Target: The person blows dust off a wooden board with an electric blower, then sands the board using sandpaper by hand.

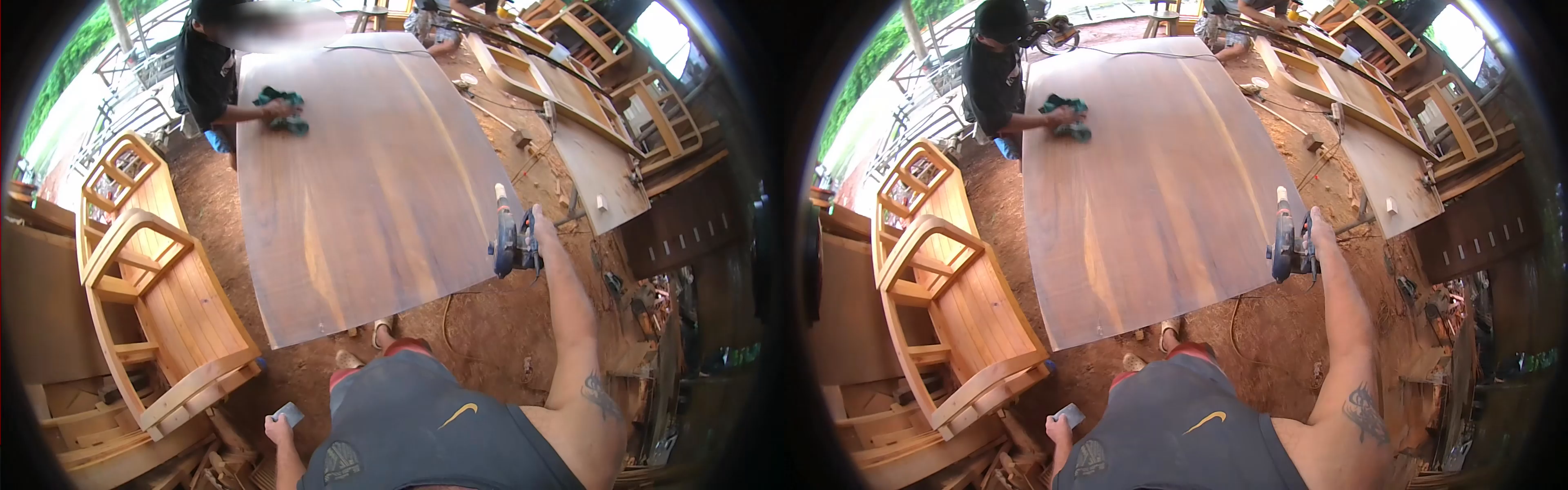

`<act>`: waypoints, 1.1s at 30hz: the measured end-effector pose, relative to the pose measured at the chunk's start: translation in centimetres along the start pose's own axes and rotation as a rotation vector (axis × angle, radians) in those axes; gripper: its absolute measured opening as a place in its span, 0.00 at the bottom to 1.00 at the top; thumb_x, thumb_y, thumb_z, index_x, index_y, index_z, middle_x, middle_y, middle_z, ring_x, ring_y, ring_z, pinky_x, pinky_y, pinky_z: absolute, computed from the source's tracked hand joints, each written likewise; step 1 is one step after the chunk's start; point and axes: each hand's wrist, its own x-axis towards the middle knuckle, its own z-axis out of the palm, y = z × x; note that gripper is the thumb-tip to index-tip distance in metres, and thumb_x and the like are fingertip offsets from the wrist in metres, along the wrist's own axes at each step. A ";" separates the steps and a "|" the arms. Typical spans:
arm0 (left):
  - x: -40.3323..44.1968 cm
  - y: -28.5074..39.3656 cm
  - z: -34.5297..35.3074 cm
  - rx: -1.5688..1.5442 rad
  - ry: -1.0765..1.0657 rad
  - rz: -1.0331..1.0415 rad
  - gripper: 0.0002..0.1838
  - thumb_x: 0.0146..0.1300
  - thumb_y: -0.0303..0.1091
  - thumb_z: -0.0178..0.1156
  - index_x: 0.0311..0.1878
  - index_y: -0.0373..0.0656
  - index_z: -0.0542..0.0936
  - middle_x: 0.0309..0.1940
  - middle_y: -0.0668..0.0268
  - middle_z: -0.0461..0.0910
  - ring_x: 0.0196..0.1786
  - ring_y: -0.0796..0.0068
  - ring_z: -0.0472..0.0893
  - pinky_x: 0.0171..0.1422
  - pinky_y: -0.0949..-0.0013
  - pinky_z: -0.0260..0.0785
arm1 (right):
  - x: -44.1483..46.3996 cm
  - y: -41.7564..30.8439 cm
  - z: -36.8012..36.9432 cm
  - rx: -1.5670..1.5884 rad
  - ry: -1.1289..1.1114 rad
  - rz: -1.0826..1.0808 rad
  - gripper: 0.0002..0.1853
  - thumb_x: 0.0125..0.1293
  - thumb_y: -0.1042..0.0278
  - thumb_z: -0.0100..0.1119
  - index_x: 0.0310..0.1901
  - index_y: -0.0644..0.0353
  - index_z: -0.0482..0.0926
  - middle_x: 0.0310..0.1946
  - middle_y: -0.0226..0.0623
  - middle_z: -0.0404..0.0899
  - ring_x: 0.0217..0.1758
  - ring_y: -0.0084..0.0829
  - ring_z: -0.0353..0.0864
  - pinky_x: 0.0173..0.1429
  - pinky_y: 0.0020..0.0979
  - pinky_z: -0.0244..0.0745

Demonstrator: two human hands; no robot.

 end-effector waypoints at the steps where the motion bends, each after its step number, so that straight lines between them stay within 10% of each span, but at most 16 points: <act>1: 0.0 -0.3 0.0 -0.002 -0.006 0.002 0.17 0.56 0.40 0.67 0.40 0.34 0.81 0.38 0.44 0.86 0.44 0.41 0.85 0.54 0.46 0.75 | -0.1 1.0 -0.8 0.019 0.006 0.019 0.33 0.73 0.24 0.50 0.33 0.51 0.77 0.17 0.28 0.70 0.15 0.28 0.70 0.20 0.34 0.67; 33: 1.2 0.5 1.9 -0.087 0.032 0.105 0.19 0.58 0.45 0.69 0.37 0.37 0.79 0.35 0.46 0.85 0.43 0.39 0.84 0.51 0.46 0.75 | -28.1 4.0 13.4 -0.759 -0.958 -0.127 0.36 0.73 0.28 0.58 0.29 0.60 0.82 0.19 0.29 0.76 0.18 0.21 0.73 0.24 0.29 0.68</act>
